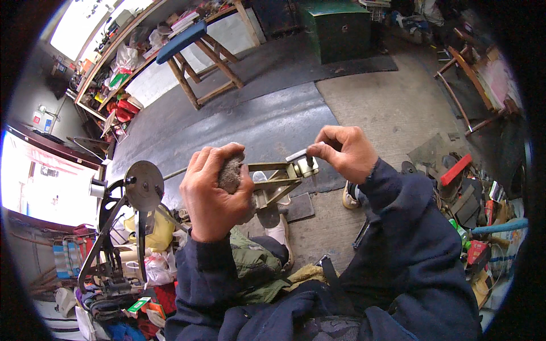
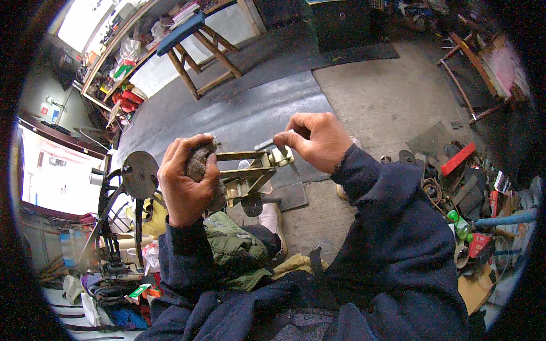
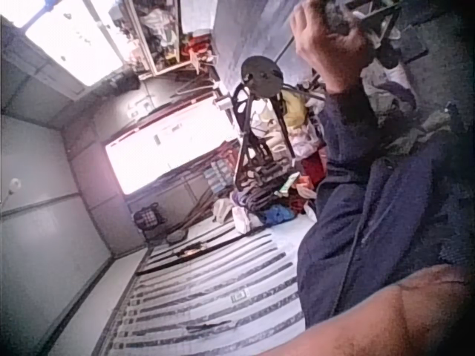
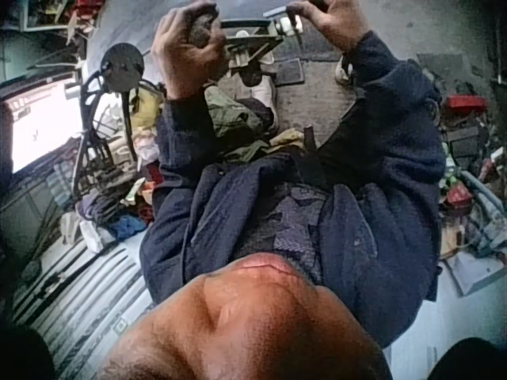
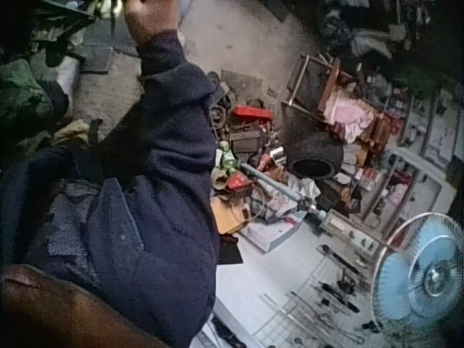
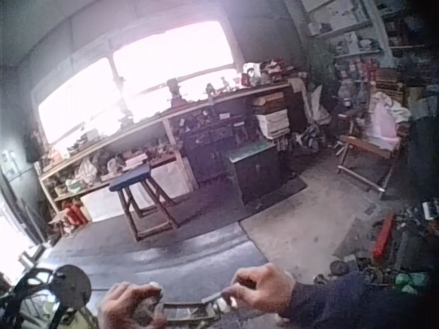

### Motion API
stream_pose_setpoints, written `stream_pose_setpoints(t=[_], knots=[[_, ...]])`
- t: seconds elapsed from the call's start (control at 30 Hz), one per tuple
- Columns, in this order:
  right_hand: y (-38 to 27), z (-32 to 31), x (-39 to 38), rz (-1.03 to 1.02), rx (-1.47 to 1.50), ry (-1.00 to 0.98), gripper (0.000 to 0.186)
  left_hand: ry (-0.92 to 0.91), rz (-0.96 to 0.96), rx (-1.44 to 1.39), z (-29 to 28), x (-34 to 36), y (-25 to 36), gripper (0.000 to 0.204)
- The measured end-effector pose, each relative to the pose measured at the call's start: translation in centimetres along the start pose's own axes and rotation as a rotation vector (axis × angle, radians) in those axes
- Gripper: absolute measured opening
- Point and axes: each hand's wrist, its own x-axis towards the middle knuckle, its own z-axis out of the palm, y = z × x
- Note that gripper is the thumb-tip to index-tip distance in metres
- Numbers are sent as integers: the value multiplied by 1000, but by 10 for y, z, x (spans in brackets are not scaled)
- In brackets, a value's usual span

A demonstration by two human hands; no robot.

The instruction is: The person uses shears to cut a small black plastic piece, then handles a brass-colored metal bracket and a T-shaped metal tool. They rub the bracket with a small abrasive block and repeatedly insert and remove the T-shaped tool into the bracket, appearing to test fit or adjust the mechanism.

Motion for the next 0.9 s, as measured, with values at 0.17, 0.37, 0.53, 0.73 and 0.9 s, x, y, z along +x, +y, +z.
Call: stream_pose_setpoints(t=[0.17, 0.37, 0.53, 0.73, 0.9], knots=[[8, 21, 10, -93, -94, 224, 21, 2, 14, 4, 0, 1, 3, 27], [27, 25, 18, -39, -298, 142, 23, 11, 4, 10, 2, 1, 7, 27], [43, 24, 16, 96, -482, -113, 35, 28, -2, -7, 2, 1, 6, 25], [48, 26, 0, 169, -618, -592, 26, 46, -30, -25, 4, 1, 3, 28], [29, 19, -7, 220, -478, -814, 29, 42, -35, -19, 2, 0, 1, 26]])
